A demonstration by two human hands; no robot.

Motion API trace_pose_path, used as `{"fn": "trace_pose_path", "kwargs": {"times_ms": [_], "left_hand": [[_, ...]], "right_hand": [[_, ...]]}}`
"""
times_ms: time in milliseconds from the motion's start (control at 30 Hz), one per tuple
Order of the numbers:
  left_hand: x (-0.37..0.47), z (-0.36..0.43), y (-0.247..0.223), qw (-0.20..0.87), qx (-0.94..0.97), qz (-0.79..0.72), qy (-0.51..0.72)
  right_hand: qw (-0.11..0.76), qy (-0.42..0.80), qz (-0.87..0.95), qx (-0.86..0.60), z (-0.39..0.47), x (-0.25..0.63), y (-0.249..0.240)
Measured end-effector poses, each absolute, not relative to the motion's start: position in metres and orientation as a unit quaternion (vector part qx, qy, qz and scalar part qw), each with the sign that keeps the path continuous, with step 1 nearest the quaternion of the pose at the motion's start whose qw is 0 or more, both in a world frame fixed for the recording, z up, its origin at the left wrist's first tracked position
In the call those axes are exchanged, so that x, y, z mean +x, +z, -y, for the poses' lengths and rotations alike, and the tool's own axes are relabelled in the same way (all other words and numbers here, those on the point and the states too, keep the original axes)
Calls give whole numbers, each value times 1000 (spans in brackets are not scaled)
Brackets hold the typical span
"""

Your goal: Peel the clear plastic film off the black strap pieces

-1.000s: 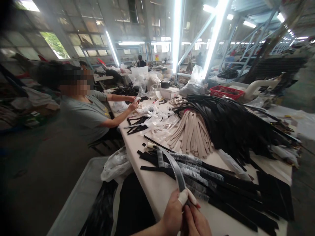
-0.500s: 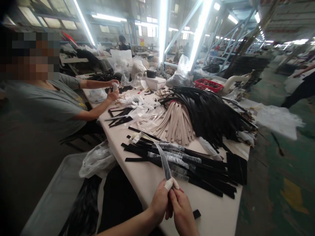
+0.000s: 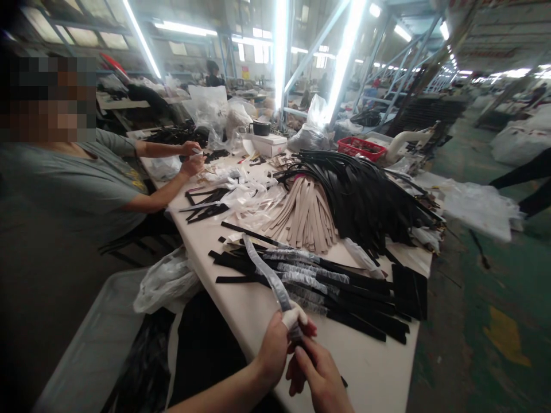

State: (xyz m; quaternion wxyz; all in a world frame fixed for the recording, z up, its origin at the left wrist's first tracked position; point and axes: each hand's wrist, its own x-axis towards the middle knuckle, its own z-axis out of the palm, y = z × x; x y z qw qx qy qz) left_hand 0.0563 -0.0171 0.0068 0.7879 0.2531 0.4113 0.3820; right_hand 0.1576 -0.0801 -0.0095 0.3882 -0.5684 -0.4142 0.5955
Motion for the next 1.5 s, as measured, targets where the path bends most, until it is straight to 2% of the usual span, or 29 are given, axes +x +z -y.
{"fn": "trace_pose_path", "kwargs": {"times_ms": [100,267,433,533,667,733,900,1033,1167,1300,1500], "left_hand": [[56,3,9,759,219,-401,464],[63,16,2,785,207,-412,414],[54,-2,8,752,208,-396,483],[59,3,-1,750,226,-425,453],[69,34,-25,766,210,-468,388],[68,34,-29,781,203,-465,364],[60,4,-20,765,176,-431,445],[69,20,-25,759,205,-473,397],[63,29,-31,747,233,-471,408],[52,16,-30,729,268,-454,436],[56,42,-54,799,347,-383,309]], "right_hand": [[375,632,397,-549,82,157,-15],[387,589,389,-593,77,160,-7],[310,627,369,-612,88,160,-9],[320,625,352,-619,89,151,-12],[374,544,398,-638,80,145,-14],[391,548,395,-625,80,147,-18],[356,629,345,-599,83,147,-33],[385,572,345,-637,79,142,-39],[359,619,347,-607,80,162,-49],[371,608,321,-623,49,190,-53],[351,668,358,-550,-46,152,-34]]}}
